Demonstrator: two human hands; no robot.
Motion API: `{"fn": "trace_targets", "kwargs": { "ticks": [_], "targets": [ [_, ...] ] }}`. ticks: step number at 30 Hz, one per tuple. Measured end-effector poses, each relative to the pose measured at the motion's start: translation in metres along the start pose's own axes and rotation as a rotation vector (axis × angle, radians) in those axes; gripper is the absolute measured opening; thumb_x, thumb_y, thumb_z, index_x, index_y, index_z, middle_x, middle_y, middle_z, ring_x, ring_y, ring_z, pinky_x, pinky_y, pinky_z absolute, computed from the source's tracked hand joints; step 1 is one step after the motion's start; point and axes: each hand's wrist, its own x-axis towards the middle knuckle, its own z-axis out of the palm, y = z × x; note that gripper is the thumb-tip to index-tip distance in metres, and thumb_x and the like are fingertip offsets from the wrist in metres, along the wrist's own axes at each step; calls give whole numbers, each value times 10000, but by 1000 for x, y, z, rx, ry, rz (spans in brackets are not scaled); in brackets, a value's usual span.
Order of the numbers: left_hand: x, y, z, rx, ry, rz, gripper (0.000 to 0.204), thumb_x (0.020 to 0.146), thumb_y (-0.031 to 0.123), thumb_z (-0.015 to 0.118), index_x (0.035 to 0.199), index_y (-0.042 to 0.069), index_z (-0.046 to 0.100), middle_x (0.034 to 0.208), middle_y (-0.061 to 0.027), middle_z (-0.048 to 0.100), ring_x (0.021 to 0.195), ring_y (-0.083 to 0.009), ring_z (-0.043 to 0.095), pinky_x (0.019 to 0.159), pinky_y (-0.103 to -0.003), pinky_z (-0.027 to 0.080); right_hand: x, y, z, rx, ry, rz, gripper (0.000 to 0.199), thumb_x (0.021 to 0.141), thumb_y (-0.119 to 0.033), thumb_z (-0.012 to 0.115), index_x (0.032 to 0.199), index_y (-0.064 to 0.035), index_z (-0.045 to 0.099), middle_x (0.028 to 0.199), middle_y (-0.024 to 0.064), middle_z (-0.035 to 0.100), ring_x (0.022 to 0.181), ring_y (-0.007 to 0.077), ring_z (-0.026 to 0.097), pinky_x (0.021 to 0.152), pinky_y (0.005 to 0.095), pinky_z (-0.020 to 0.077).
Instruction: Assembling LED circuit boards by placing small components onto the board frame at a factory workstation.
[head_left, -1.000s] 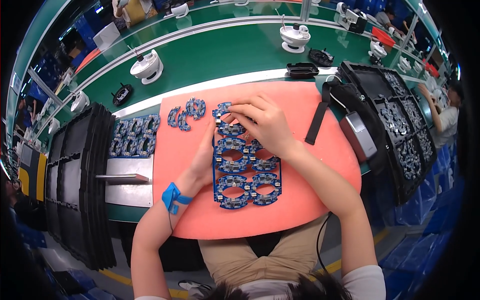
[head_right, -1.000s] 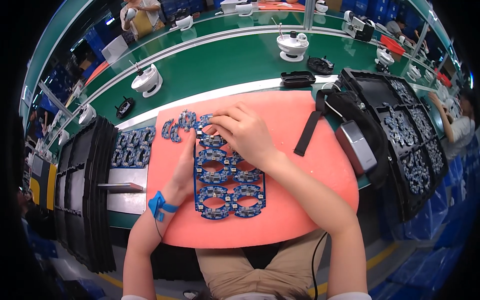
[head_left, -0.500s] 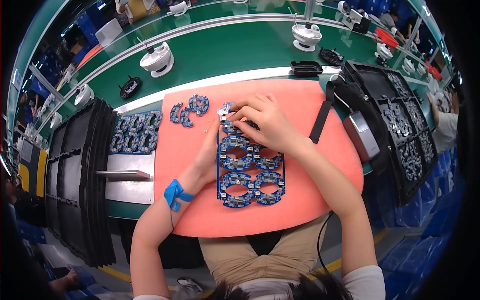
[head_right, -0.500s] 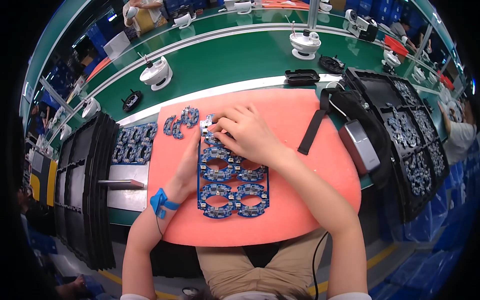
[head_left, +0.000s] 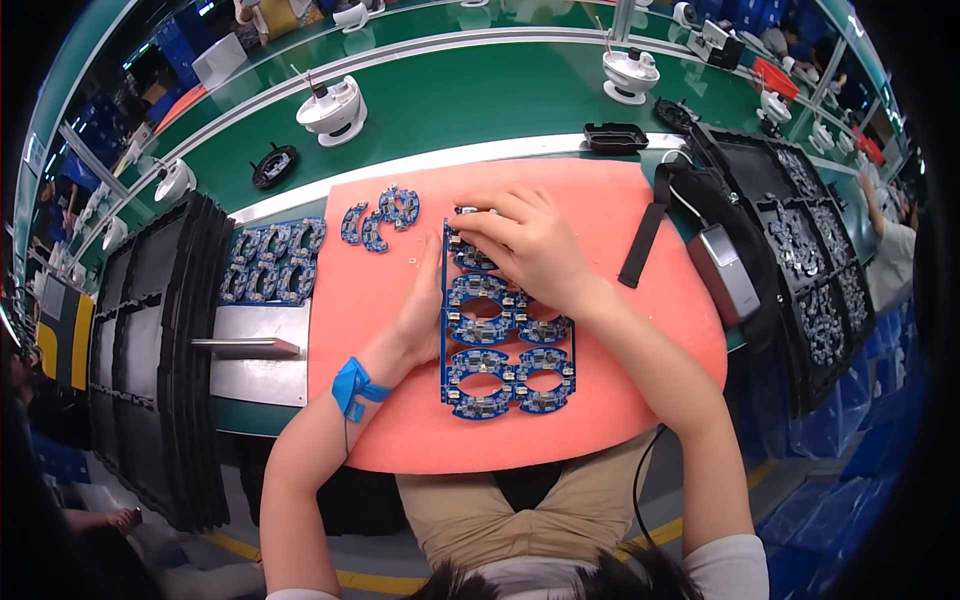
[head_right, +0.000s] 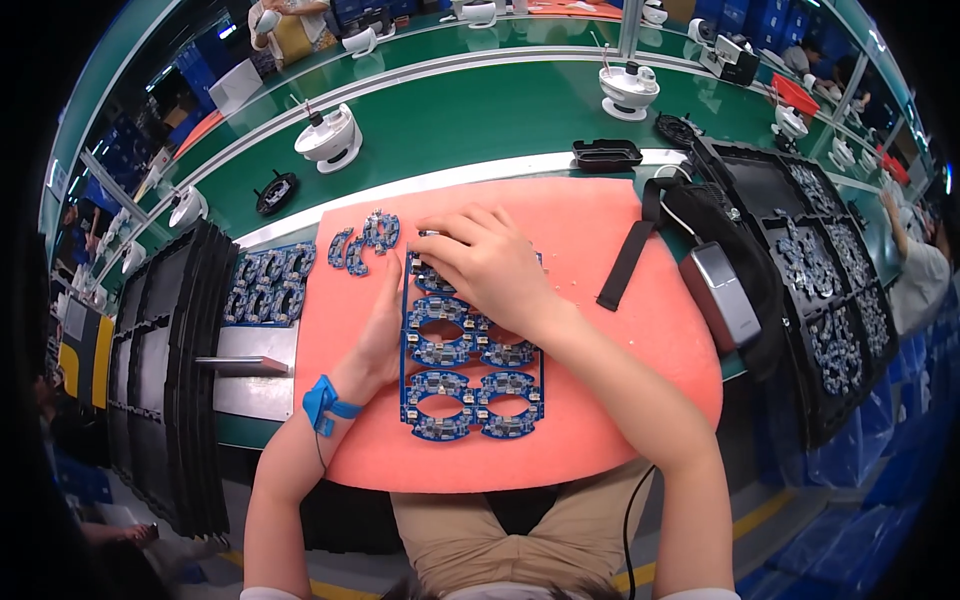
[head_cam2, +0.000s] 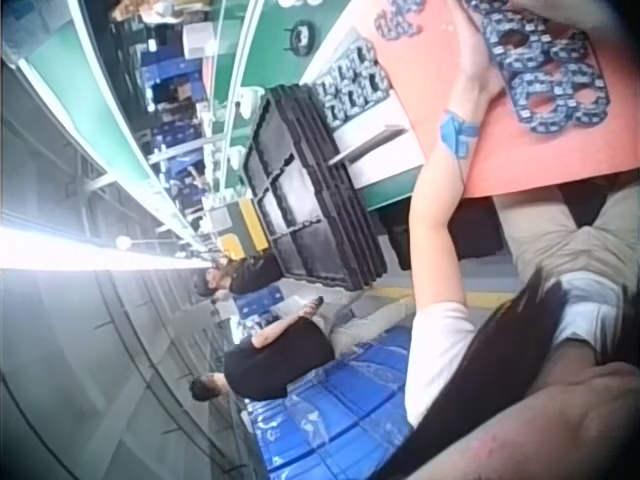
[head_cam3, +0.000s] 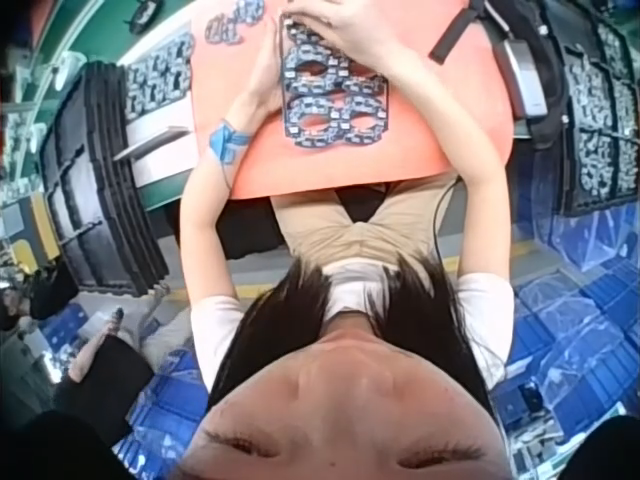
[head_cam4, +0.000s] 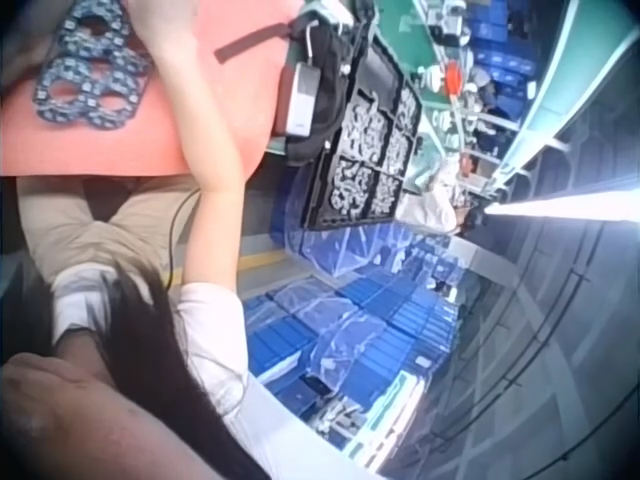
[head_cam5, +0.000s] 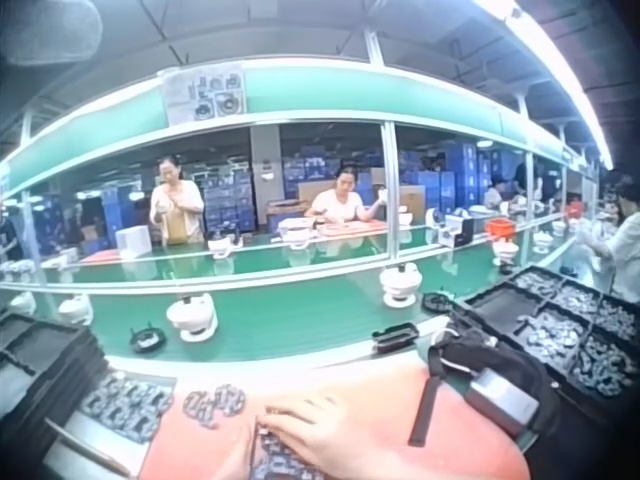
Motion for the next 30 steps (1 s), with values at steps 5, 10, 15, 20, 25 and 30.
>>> {"fn": "trace_targets", "kwargs": {
  "ticks": [5, 10, 15, 20, 25, 30],
  "targets": [
    [1, -2, 0, 25, 25, -19, 682, 980, 603, 133, 1378, 102, 368, 1256, -138, 543, 1134, -263, 589, 921, -403, 545, 0, 1, 9, 0, -3, 2, 113, 815, -101, 658, 921, -66, 638, 969, 42, 655, 878, 224, 603, 815, 359, 439],
    [1, -2, -4, 36, -23, -19, 686, 979, 603, 123, 1389, 102, 350, 1282, -132, 524, 1148, -257, 579, 928, -389, 541, -2, 4, 5, 154, -43, 187, 105, 806, -74, 657, 910, -69, 640, 977, 48, 659, 866, 223, 612, 789, 334, 438],
    [0, -1, -5, 64, -2, -24, 681, 983, 595, 130, 1402, 96, 329, 1296, -128, 514, 1157, -253, 570, 935, -385, 532, -4, 1, 2, 65, -26, -33, 119, 796, -88, 680, 912, -74, 655, 991, 40, 667, 889, 212, 620, 781, 334, 438],
    [1, -3, -5, 81, 23, -7, 655, 992, 576, 137, 1388, 95, 343, 1276, -130, 523, 1140, -250, 580, 913, -379, 542, -4, -4, 1, 96, -82, 48, 148, 779, -87, 703, 913, -51, 650, 986, 58, 670, 869, 200, 637, 782, 326, 469],
    [0, -3, -7, 50, -34, 25, 612, 996, 564, 144, 1334, 118, 393, 1178, -119, 569, 1059, -237, 621, 891, -383, 557, -1, 2, 1, 508, 1, 307, 97, 807, -57, 645, 890, -12, 624, 963, 88, 654, 714, 167, 651, 599, 267, 522],
    [-1, -3, -4, 53, -20, 17, 658, 987, 583, 128, 1370, 109, 375, 1228, -141, 556, 1087, -248, 611, 901, -386, 555, -1, 13, -13, 194, -37, 66, 135, 779, -67, 667, 909, -36, 646, 952, 67, 677, 913, 230, 638, 840, 350, 490]
  ]
}}
